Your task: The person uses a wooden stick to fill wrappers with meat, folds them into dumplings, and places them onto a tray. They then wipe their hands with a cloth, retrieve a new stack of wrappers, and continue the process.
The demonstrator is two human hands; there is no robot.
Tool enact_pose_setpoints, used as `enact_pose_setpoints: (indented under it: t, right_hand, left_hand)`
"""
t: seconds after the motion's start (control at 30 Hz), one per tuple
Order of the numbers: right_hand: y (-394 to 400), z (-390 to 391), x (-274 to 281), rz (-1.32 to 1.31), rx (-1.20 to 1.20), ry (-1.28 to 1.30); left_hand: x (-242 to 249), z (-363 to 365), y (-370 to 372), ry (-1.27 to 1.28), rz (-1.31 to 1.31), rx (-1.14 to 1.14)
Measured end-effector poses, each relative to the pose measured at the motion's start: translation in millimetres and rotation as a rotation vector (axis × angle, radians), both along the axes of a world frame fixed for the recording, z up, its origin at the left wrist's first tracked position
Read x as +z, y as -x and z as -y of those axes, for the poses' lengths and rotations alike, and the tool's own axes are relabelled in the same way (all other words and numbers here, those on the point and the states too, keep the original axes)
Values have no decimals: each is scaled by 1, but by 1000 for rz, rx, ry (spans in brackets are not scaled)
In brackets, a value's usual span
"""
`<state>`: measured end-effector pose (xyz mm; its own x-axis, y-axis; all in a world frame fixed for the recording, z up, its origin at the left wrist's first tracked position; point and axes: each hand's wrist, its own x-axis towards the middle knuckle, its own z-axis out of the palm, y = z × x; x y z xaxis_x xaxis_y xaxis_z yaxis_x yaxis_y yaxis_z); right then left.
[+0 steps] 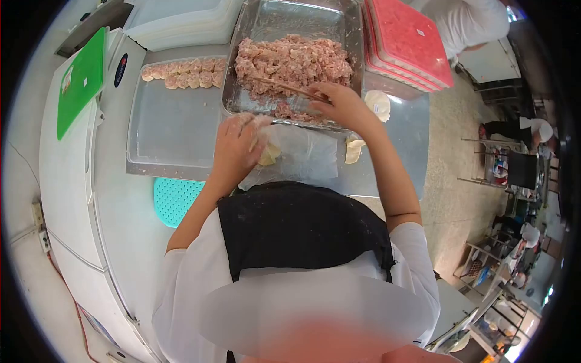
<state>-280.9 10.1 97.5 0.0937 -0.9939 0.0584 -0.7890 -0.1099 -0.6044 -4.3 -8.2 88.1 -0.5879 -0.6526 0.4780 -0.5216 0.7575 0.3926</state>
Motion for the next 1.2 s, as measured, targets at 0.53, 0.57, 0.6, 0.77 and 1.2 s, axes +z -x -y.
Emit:
enact_pose_setpoints:
  t: [0.53, 0.57, 0.6, 0.77, 1.2]
  right_hand:
    - [18, -39, 21, -9, 55, -76]
    - [15, -39, 21, -9, 54, -80]
    - [12, -36, 19, -231, -33, -59]
    - [3, -31, -16, -570, 103, -3]
    - [-64, -28, 12, -667, 84, 27]
  left_hand:
    - [-87, -21, 14, -218, 157, -155]
    - [-99, -20, 12, -240, 157, -107]
    - [-98, -17, 11, -242, 157, -109]
    - [-86, -5, 6, -433, -155, -159]
    - [-48, 14, -25, -803, -482, -144]
